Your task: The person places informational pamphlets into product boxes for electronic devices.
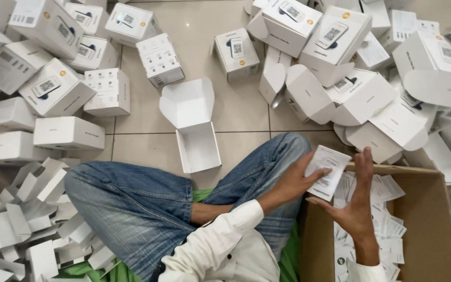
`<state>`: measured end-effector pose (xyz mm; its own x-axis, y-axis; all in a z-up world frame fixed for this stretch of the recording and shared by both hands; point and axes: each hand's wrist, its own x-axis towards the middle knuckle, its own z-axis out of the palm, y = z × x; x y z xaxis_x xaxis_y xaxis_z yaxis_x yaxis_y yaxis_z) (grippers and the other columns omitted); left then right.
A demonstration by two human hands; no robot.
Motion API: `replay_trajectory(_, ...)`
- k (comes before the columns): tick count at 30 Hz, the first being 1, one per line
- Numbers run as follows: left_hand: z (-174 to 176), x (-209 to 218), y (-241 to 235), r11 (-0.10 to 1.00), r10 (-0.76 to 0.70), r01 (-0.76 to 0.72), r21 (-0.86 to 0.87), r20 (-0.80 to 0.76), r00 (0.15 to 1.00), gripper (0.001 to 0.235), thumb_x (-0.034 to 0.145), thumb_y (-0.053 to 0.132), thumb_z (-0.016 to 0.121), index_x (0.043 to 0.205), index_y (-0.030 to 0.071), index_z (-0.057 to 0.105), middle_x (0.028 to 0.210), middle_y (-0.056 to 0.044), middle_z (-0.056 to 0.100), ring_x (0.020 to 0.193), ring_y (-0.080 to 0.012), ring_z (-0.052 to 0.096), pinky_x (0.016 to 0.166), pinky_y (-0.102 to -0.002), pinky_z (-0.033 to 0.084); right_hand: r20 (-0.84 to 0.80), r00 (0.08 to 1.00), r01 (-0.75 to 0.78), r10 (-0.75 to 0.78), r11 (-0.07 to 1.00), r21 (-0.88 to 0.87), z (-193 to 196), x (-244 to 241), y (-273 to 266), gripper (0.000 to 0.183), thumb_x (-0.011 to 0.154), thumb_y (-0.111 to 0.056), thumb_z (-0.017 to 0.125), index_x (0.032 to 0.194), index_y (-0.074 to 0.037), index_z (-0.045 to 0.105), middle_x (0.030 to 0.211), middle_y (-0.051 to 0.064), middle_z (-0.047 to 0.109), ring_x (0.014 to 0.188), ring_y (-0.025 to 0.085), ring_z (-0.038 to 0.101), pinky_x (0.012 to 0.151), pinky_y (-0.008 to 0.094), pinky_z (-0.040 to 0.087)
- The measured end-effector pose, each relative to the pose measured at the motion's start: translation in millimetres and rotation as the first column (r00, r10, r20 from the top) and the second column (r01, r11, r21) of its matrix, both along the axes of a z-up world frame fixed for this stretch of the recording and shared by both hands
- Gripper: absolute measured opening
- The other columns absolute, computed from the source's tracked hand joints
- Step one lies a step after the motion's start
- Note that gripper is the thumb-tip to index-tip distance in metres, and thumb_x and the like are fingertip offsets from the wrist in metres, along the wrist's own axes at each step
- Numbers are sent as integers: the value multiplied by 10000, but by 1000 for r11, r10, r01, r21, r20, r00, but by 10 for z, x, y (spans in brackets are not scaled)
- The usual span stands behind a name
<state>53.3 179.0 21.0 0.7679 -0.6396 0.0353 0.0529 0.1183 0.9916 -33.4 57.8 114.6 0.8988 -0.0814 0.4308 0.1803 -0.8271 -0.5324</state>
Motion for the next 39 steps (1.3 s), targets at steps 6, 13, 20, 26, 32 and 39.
replay_trajectory(6,-386,297,976,941,313,-329,-74,-170,934,317,1050,217,674,1257,-7,588,1092,-111,723,968,-140,708,805,-296,593,-353,934,207,49,731,650,-529,632,748,653,933,-98,714,1540,-115,473,1287,99,638,1018,181,668,839,303,585)
replay_trajectory(13,-792,345,2174,897,416,-440,-38,-263,871,410,1036,205,666,1365,-30,595,1132,-128,730,983,-152,699,821,-289,585,-347,893,98,286,630,770,-1214,1062,1596,744,850,-60,789,1513,-86,455,1036,110,704,888,154,703,728,304,605)
replay_trajectory(20,-1098,406,2880,826,509,-562,-39,-376,774,622,977,85,639,1553,30,412,1477,-178,560,1175,-241,681,903,-349,620,-414,797,27,440,659,752,-1711,1451,1979,607,893,-123,768,1456,-103,543,1214,124,708,953,173,721,759,314,610)
replay_trajectory(26,-965,590,2908,825,549,-557,89,-359,755,609,967,-39,566,1551,38,412,1464,-186,569,1180,-274,694,896,-365,649,-409,842,-21,351,781,625,-1538,1548,1974,467,948,-184,713,1394,-117,588,1406,60,626,1115,205,678,828,337,618)
replay_trajectory(32,-1098,822,2724,821,530,-493,290,-64,845,610,954,-86,456,1551,12,383,1500,-205,535,1225,-301,677,937,-343,629,-415,861,43,295,770,637,-1846,1549,1786,377,995,-208,673,1356,-108,627,1367,43,667,1116,199,695,856,326,598)
replay_trajectory(39,-1239,1005,2479,673,315,-362,645,193,929,815,911,117,489,1599,-103,112,1585,-362,288,1421,-483,398,1185,-427,336,-362,872,19,330,715,699,-1938,1582,1757,351,1010,-215,671,1340,-100,642,1344,37,677,1066,168,685,842,310,596)
